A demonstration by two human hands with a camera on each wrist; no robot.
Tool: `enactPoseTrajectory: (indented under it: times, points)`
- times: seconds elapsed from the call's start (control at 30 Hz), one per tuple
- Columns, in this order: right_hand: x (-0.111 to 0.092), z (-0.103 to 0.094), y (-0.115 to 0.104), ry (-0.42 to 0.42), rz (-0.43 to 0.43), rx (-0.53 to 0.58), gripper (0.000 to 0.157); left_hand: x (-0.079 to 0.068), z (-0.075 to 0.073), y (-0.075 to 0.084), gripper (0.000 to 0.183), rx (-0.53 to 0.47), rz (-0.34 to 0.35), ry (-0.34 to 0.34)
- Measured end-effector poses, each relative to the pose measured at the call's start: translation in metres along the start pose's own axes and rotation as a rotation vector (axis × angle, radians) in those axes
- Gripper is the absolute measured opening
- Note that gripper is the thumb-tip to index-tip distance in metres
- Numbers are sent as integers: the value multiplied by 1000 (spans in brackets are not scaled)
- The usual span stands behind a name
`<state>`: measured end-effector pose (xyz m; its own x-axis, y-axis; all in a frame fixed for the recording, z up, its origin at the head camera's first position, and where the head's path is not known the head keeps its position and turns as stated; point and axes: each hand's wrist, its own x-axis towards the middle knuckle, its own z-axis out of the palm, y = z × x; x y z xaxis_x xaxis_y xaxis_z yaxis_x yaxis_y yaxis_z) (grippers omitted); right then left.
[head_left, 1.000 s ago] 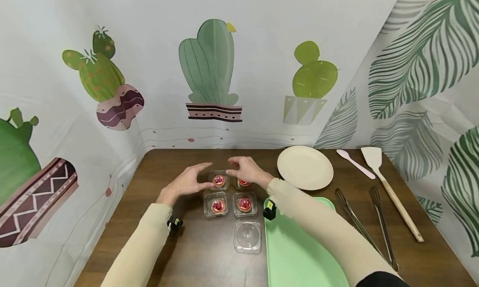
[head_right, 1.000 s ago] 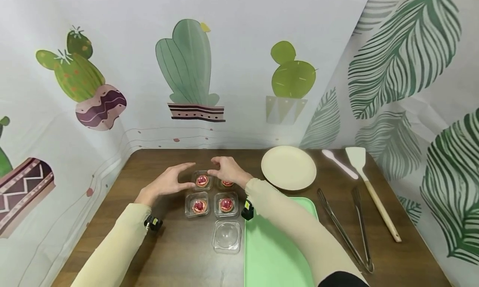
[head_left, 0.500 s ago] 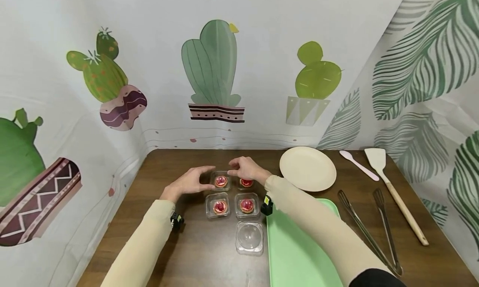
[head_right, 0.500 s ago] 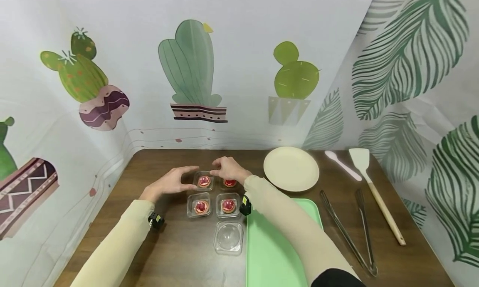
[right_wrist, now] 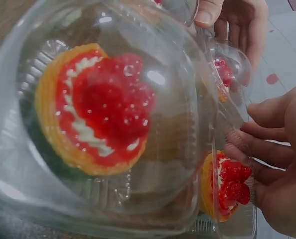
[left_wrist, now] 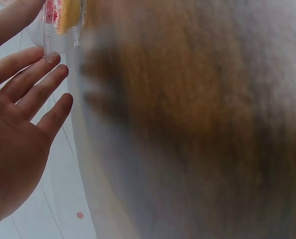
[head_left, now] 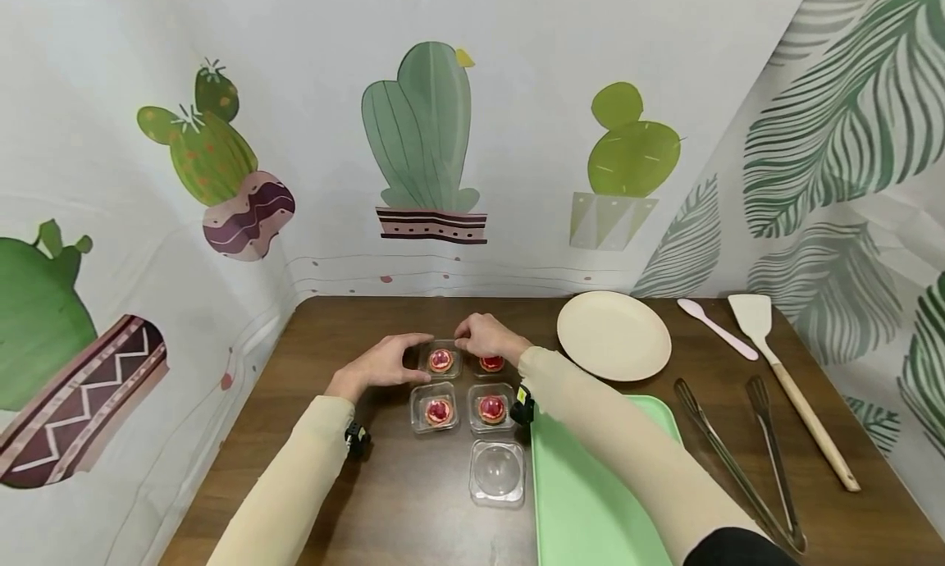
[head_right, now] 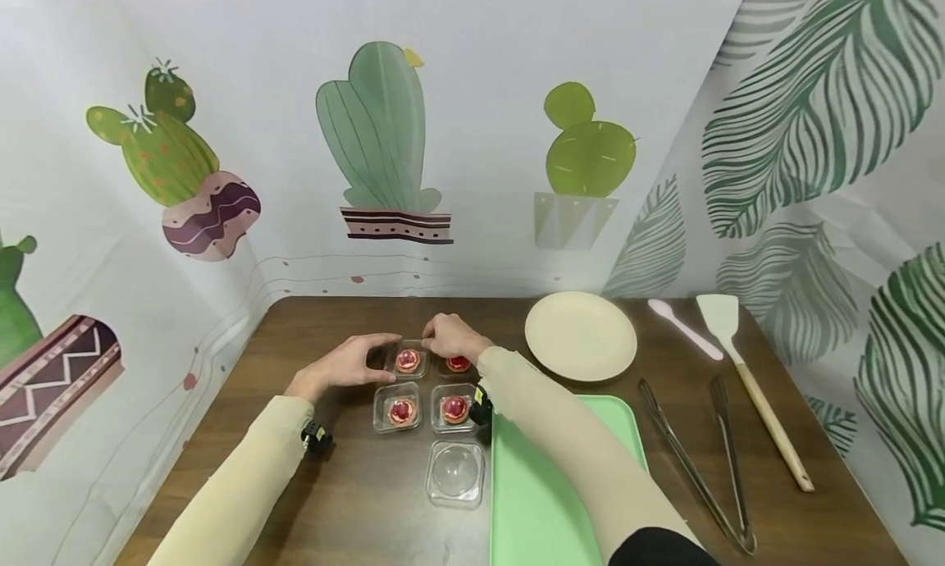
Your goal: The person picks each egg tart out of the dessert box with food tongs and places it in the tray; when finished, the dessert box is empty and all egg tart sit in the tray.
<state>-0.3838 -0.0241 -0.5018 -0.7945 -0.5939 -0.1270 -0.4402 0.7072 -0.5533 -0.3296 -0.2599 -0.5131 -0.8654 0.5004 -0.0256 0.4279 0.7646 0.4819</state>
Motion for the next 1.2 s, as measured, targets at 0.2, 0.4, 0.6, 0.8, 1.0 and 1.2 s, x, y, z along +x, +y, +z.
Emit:
enactPoseTrajectory:
  times: [0.2,0.4,0.6,0.8,1.0,1.2]
  points:
    - [2,1,-1,-20,28,-11,20,2,2,0,74,17,14,11]
    - [4,2,-5,13,75,25,12,3,4,-1,74,20,33,26]
    - [5,5,-9,71,121,25,6,3,5,-2,73,32,49,38]
    - [4,8,-13,103,115,-12,4,3,3,0,72,34,65,54]
    - [4,9,-15,110,68,-58,2,2,2,1,72,15,31,51]
    - [3,6,-17,84,51,-77,3,1,2,2,73,7,26,60]
